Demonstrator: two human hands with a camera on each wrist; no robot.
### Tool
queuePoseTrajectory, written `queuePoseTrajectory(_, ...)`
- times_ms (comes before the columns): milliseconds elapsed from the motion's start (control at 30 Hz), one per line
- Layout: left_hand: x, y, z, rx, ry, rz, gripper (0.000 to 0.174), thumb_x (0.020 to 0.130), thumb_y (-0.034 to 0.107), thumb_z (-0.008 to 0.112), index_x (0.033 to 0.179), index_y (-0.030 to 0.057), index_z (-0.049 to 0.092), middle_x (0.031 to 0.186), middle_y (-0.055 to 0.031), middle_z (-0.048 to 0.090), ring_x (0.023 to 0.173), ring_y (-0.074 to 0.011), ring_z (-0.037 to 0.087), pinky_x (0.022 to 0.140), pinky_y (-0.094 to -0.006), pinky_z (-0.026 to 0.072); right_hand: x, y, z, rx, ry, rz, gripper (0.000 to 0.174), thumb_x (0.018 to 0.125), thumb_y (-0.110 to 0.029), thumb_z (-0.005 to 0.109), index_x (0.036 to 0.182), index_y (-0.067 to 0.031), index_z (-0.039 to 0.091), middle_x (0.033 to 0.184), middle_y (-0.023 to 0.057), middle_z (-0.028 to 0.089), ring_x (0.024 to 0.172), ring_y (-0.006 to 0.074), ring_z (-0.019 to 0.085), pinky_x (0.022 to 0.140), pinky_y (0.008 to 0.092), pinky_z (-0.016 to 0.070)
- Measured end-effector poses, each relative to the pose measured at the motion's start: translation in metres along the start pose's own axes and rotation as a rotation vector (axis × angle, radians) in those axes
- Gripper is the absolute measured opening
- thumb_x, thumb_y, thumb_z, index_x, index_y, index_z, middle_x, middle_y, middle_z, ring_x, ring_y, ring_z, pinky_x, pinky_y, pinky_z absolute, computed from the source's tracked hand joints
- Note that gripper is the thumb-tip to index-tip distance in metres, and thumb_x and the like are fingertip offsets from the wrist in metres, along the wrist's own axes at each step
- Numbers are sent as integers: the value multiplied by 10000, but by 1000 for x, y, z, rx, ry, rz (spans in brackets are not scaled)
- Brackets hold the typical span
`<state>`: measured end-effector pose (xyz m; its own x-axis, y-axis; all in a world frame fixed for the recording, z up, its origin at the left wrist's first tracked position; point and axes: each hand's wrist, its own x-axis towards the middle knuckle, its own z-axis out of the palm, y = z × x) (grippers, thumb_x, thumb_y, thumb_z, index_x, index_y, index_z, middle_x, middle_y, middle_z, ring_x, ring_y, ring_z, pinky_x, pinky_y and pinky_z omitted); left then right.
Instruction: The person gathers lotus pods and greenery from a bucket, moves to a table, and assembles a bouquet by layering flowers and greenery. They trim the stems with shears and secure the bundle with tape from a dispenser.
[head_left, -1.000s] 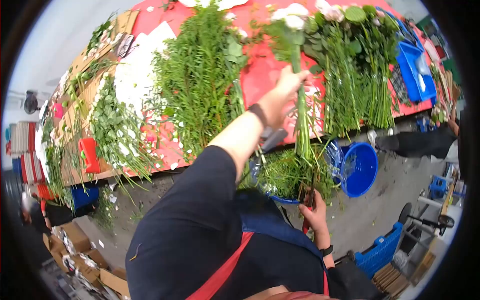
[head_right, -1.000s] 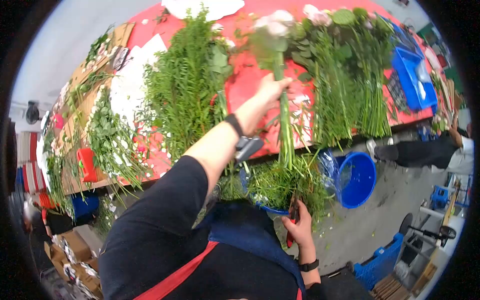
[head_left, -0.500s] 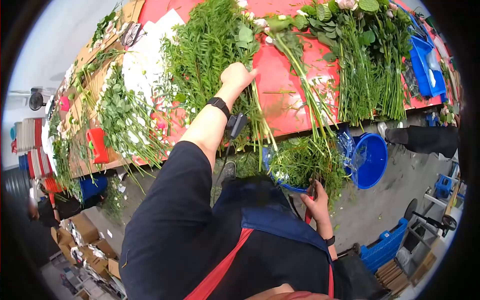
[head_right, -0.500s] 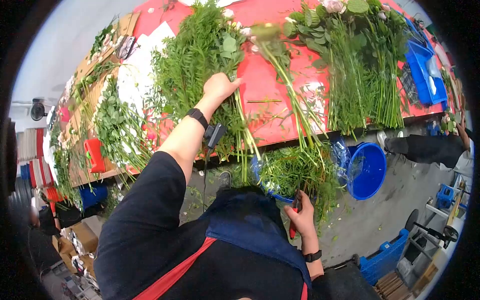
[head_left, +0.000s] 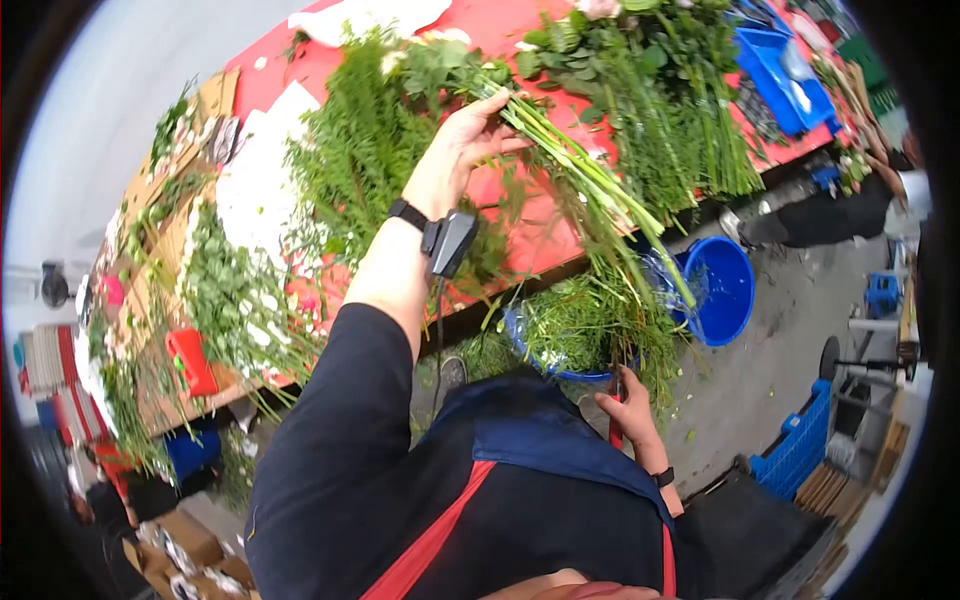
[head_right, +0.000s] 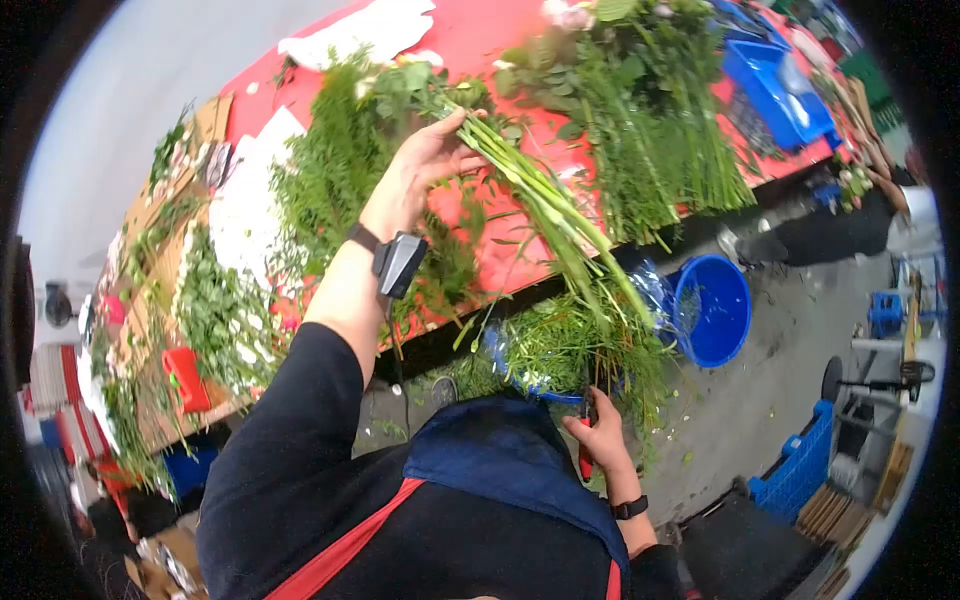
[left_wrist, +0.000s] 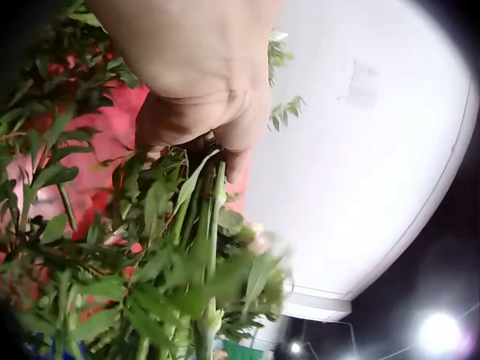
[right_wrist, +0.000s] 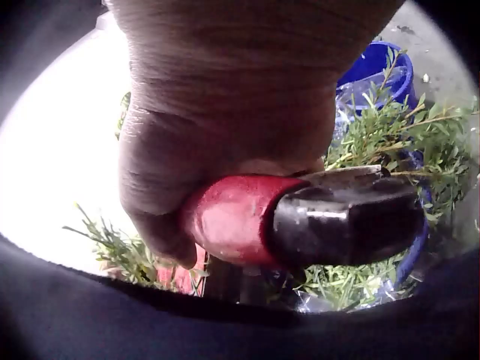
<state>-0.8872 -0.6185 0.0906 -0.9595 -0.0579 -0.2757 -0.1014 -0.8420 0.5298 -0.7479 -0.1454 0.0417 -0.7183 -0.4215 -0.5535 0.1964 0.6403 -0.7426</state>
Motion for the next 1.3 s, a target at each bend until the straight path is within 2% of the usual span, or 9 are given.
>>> queuePoseTrajectory(133,-12,-8,60,152,-372,87,311,924,193,536,1171,6,508,1168,-178,590,977,-330,622,775,-464,557,-13,-28,9,16,36,-118,758,654,-259,756,1261,67,440,1143,193,572,1055,275,562,917,344,426)
queuePoseTrajectory(300,-28,-42,114,178,-454,163,231,883,87,582,1095,125,499,1129,-158,602,972,-289,616,778,-428,547,-14,-62,7,361,11,-213,713,678,-203,758,1277,20,443,973,74,560,889,145,560,798,283,462)
queuePoseTrajectory(433,-54,-73,137,305,-323,141,285,792,-48,587,986,145,508,1048,-115,614,927,-249,606,735,-431,542,-10,-89,13,762,48,-304,610,782,-113,645,1329,-8,395,1035,36,521,949,131,528,824,255,429)
queuePoseTrajectory(633,-68,-115,103,196,-402,-13,265,743,-79,514,897,137,518,1009,-55,586,1011,-259,558,827,-458,500,-9,-84,13,1011,169,-251,572,819,-209,597,1307,18,402,1073,100,577,1007,211,563,860,331,428)
queuePoseTrajectory(767,-90,-130,82,120,-321,-135,248,764,-26,558,973,106,545,1063,-87,592,1024,-349,575,886,-593,478,-13,-71,22,1052,202,-249,551,826,-194,597,1295,26,409,1065,114,582,982,219,580,867,331,430)
queuePoseTrajectory(833,-102,-129,70,25,-235,-322,306,827,92,607,1122,43,545,1162,-124,571,1000,-288,584,811,-600,508,-11,-63,28,1034,197,-261,535,832,-177,593,1291,28,411,1059,114,582,981,219,580,860,332,435)
queuePoseTrajectory(967,-107,-150,58,248,31,-127,248,892,110,572,1106,-17,565,1065,-140,614,962,-302,618,853,-522,523,3,-34,38,1021,98,-188,553,825,-181,593,1297,32,400,1066,137,578,974,224,575,867,341,434)
queuePoseTrajectory(1133,-123,-158,46,173,20,-130,219,887,97,576,1047,-51,597,1080,-150,620,989,-295,613,833,-486,541,6,-28,44,1033,84,-133,583,835,-186,585,1306,76,362,1046,139,580,973,229,573,856,337,443)
queuePoseTrajectory(1300,-126,-160,36,243,24,-109,266,892,40,549,1146,-19,500,1099,-148,596,1024,-294,594,805,-487,549,-11,-56,42,1042,90,-99,427,820,-187,630,1164,19,484,959,80,598,890,164,594,769,271,453)
